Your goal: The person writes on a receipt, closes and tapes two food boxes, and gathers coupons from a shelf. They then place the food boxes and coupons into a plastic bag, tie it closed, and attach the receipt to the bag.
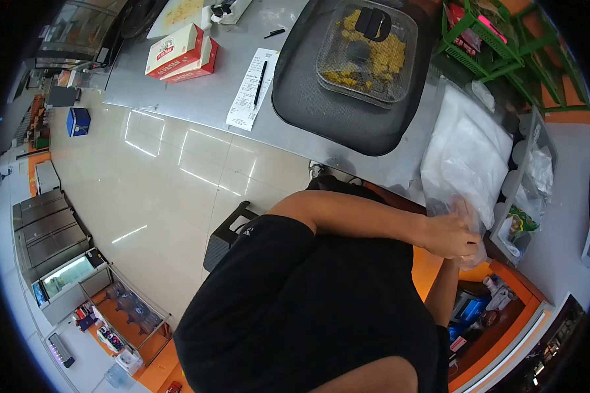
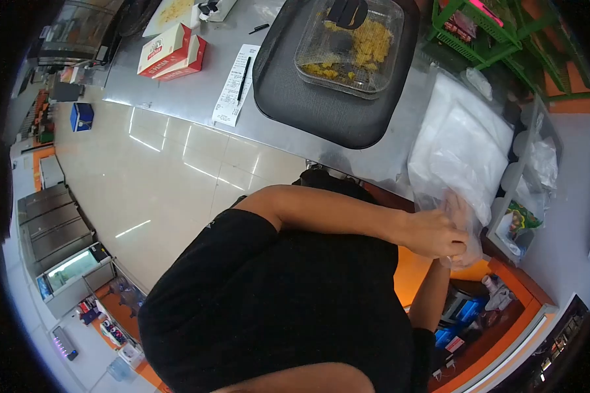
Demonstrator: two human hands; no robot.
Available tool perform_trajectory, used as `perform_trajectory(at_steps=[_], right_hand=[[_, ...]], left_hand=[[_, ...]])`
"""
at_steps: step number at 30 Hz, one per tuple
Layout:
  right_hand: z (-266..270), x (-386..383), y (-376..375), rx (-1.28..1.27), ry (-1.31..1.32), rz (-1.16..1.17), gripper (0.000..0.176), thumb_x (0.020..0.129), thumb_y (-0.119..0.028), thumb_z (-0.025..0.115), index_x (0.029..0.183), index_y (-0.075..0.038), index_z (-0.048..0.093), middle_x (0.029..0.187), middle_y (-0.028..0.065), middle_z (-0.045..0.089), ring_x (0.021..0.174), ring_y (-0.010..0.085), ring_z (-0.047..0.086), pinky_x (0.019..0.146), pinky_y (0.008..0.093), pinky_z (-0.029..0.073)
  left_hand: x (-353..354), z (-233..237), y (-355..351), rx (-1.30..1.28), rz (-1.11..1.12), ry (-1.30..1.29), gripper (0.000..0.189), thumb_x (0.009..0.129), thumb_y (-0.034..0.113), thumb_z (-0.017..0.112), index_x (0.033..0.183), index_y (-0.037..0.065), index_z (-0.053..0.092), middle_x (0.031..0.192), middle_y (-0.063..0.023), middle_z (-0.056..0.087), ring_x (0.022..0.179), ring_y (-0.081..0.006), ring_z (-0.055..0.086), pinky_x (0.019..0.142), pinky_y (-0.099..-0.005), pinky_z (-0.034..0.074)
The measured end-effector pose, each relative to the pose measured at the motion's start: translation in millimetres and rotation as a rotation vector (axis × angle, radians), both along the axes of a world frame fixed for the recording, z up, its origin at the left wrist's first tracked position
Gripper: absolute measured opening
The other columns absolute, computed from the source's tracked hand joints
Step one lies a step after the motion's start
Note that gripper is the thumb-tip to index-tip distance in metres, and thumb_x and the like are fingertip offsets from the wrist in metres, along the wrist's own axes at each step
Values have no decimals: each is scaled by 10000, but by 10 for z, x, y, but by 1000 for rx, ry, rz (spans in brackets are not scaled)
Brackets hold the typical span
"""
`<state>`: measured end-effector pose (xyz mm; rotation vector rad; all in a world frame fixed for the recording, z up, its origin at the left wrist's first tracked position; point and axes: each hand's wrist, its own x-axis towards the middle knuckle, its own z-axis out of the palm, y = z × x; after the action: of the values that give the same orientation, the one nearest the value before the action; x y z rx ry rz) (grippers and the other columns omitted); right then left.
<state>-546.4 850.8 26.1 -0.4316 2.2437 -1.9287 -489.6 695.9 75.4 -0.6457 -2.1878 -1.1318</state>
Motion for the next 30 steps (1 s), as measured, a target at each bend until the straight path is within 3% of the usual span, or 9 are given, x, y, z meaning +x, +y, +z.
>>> perform_trajectory(at_steps=[7, 13, 15, 16, 18, 21, 23, 27, 30], right_hand=[[10, -40, -43, 10, -18, 39, 268, 923, -111, 732, 1132, 40, 656, 1023, 92, 691, 976, 217, 664, 926, 357, 516], [77, -3, -43, 37, -41, 71, 261, 929, -107, 723, 1135, 42, 658, 1032, 95, 695, 987, 218, 666, 936, 361, 513], [166, 32, -3, 65, -56, 96, 259, 932, -105, 719, 1136, 42, 658, 1035, 95, 696, 990, 219, 666, 939, 362, 512], [222, 53, 13, 79, -66, 112, 258, 933, -104, 718, 1136, 42, 659, 1037, 96, 696, 992, 219, 666, 941, 363, 511], [353, 102, 87, 110, -88, 143, 256, 935, -103, 714, 1137, 43, 659, 1040, 97, 698, 996, 219, 667, 945, 364, 510], [415, 144, 332, 155, -95, 168, 253, 937, -101, 711, 1138, 44, 660, 1043, 98, 699, 999, 220, 667, 948, 366, 509], [363, 141, 714, 649, 274, 160, 229, 968, -51, 649, 1164, 65, 668, 1128, 129, 717, 1071, 219, 666, 990, 388, 492], [699, 343, 708, 652, 399, 236, 213, 1009, -36, 600, 1165, 93, 666, 1151, 161, 727, 1046, 200, 676, 948, 351, 514], [718, 432, 857, 564, 198, 9, 226, 1022, -55, 594, 1174, 97, 664, 1091, 163, 740, 980, 182, 686, 895, 320, 536]], left_hand=[[-47, -40, -27, -87, 0, -60, 141, 791, 161, 691, 878, 62, 644, 919, -98, 617, 738, -290, 716, 590, -437, 568], [-118, -109, -23, -35, 54, 6, 133, 799, 196, 698, 877, 96, 659, 908, -89, 625, 792, -289, 708, 702, -413, 569], [-123, -111, -13, -101, -85, -124, 263, 804, 244, 714, 1031, 116, 676, 1031, -102, 635, 984, -300, 686, 801, -433, 551], [-92, -106, -42, -103, -85, -122, 263, 804, 244, 714, 1031, 116, 676, 1031, -102, 635, 984, -300, 686, 801, -433, 551], [8, -103, -124, -13, -91, -234, 469, 797, 303, 748, 1227, 150, 637, 1204, -117, 605, 1186, -316, 596, 902, -526, 498], [-20, -487, -129, -122, -73, -390, 653, 770, 327, 787, 1360, 153, 567, 1328, -126, 549, 1298, -332, 506, 932, -625, 441], [-224, -986, 79, -214, -13, -417, 628, 762, 319, 793, 1333, 150, 592, 1312, -120, 565, 1293, -326, 512, 928, -640, 430], [-274, -1004, 91, -268, 102, -488, 478, 768, 257, 770, 1224, 146, 678, 1218, -89, 635, 1261, -298, 556, 938, -615, 432], [-311, -1028, 141, -206, 136, -520, 384, 771, 235, 755, 1142, 143, 720, 1141, -65, 677, 1200, -285, 604, 950, -554, 441]])
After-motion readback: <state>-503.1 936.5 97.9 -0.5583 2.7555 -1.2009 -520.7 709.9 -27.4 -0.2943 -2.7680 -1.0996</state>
